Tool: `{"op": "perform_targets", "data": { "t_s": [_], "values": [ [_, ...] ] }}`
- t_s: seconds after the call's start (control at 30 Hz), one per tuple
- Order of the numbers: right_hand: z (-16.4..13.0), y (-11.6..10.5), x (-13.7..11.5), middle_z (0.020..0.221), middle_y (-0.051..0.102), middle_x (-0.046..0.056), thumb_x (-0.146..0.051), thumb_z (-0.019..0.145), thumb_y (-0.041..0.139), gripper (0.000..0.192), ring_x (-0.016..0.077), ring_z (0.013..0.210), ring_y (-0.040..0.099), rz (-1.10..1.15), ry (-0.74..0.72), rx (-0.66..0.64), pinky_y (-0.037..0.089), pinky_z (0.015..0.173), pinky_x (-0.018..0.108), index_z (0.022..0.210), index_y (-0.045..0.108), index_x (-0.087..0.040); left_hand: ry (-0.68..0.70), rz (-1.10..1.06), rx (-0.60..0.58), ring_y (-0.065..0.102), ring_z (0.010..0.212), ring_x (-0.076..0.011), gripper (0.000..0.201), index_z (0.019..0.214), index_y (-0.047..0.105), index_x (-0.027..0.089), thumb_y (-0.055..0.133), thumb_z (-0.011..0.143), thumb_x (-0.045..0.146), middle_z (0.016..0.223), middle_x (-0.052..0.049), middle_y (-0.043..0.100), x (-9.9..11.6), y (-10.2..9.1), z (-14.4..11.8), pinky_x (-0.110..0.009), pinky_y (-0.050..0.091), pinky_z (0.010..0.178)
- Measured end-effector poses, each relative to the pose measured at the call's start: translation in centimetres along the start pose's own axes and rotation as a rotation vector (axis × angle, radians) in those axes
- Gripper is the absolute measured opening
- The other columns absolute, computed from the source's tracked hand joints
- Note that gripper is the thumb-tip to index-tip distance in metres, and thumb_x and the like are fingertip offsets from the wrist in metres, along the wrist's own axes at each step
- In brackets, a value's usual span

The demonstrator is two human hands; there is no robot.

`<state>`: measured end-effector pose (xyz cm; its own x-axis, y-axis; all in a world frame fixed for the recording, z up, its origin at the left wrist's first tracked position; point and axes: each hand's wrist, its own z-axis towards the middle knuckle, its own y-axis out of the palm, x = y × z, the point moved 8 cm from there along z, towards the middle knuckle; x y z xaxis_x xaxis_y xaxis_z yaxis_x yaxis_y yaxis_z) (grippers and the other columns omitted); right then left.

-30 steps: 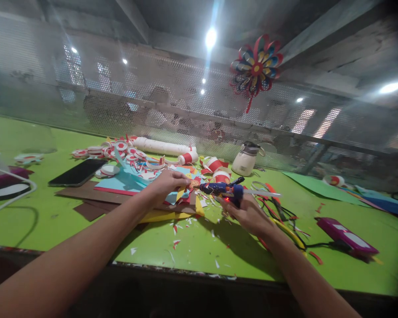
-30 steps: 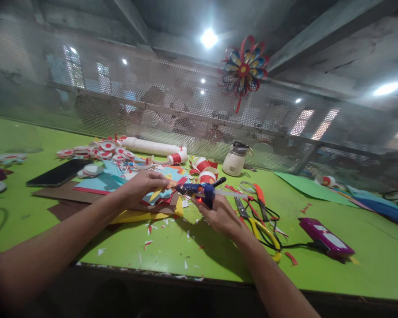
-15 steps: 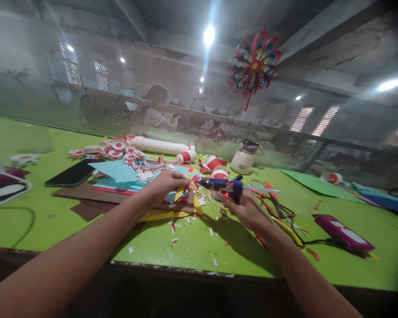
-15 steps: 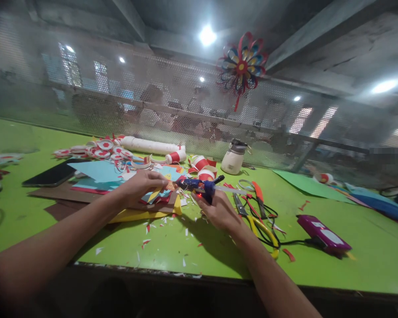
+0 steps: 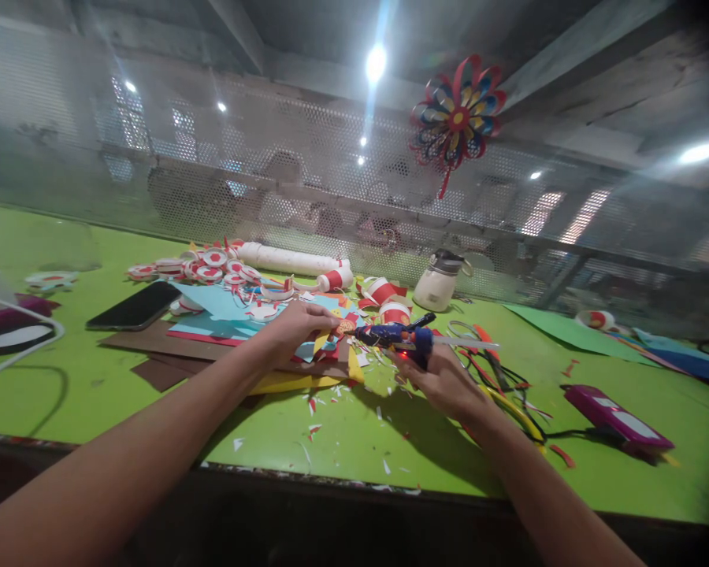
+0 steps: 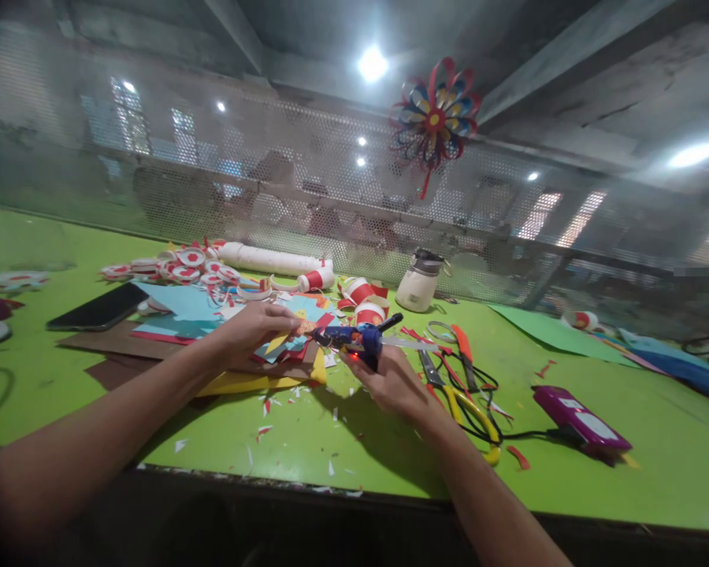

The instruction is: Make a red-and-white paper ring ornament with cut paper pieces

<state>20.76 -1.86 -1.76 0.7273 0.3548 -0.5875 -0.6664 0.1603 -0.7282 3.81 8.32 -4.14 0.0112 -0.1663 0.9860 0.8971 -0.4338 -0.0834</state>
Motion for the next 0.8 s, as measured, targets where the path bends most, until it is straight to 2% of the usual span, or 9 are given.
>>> {"op": "perform_targets", "data": {
  "t_s": [0.23, 0.37, 0.47, 0.7, 0.8],
  "values": [
    [0.1, -0.5, -0.2, 0.064, 0.054, 0.001, -0.039, 0.083, 0.052, 0.026, 0.0129, 0.054, 0.041, 0.026, 0.003, 0.037, 0.037, 0.052, 0.027, 0.088, 0.061, -0.015, 0.004, 0.015, -0.014, 0.039, 0.048, -0.0083, 0.012, 0.057, 0.066, 0.014, 0.066, 0.065, 0.023, 0.055, -0.002, 0.056, 0.3, 0.3, -0.2, -0.025, 0.026, 0.049],
    [0.2, -0.6, 0.3, 0.054, 0.048, -0.002, -0.043, 0.084, 0.051, 0.029, 0.0122, 0.049, 0.040, 0.035, 0.030, 0.053, 0.035, 0.047, 0.026, 0.082, 0.059, -0.015, -0.009, 0.010, -0.035, 0.035, 0.046, -0.0069, 0.013, 0.055, 0.064, 0.015, 0.067, 0.065, 0.023, 0.051, 0.000, 0.054, 0.5, 0.6, -0.4, -0.024, 0.023, 0.048],
    [0.2, -0.7, 0.5, 0.055, 0.046, -0.002, -0.041, 0.084, 0.052, 0.027, 0.0117, 0.049, 0.040, 0.040, 0.021, 0.061, 0.035, 0.047, 0.025, 0.083, 0.059, -0.015, -0.014, 0.016, -0.031, 0.033, 0.045, -0.0061, 0.014, 0.055, 0.064, 0.015, 0.067, 0.065, 0.024, 0.050, 0.001, 0.052, 0.5, 0.6, -0.4, -0.024, 0.022, 0.047],
    [0.0, -0.4, -0.5, 0.058, 0.048, -0.001, -0.035, 0.084, 0.052, 0.021, 0.0116, 0.051, 0.038, -0.002, -0.025, 0.024, 0.035, 0.048, 0.025, 0.087, 0.060, -0.016, -0.047, -0.054, -0.021, 0.047, 0.054, -0.0097, 0.007, 0.059, 0.066, 0.014, 0.067, 0.063, 0.020, 0.058, -0.003, 0.059, -0.1, 0.4, -0.2, -0.025, 0.032, 0.054],
    [-0.1, -0.1, -0.5, 0.058, 0.047, -0.001, -0.035, 0.084, 0.050, 0.021, 0.0117, 0.052, 0.036, -0.026, -0.026, -0.013, 0.034, 0.048, 0.025, 0.079, 0.057, -0.015, -0.049, -0.096, -0.010, 0.050, 0.056, -0.0108, 0.008, 0.058, 0.064, 0.013, 0.067, 0.062, 0.019, 0.058, -0.004, 0.059, -0.1, 0.3, -0.2, -0.025, 0.035, 0.055]
  ]
}}
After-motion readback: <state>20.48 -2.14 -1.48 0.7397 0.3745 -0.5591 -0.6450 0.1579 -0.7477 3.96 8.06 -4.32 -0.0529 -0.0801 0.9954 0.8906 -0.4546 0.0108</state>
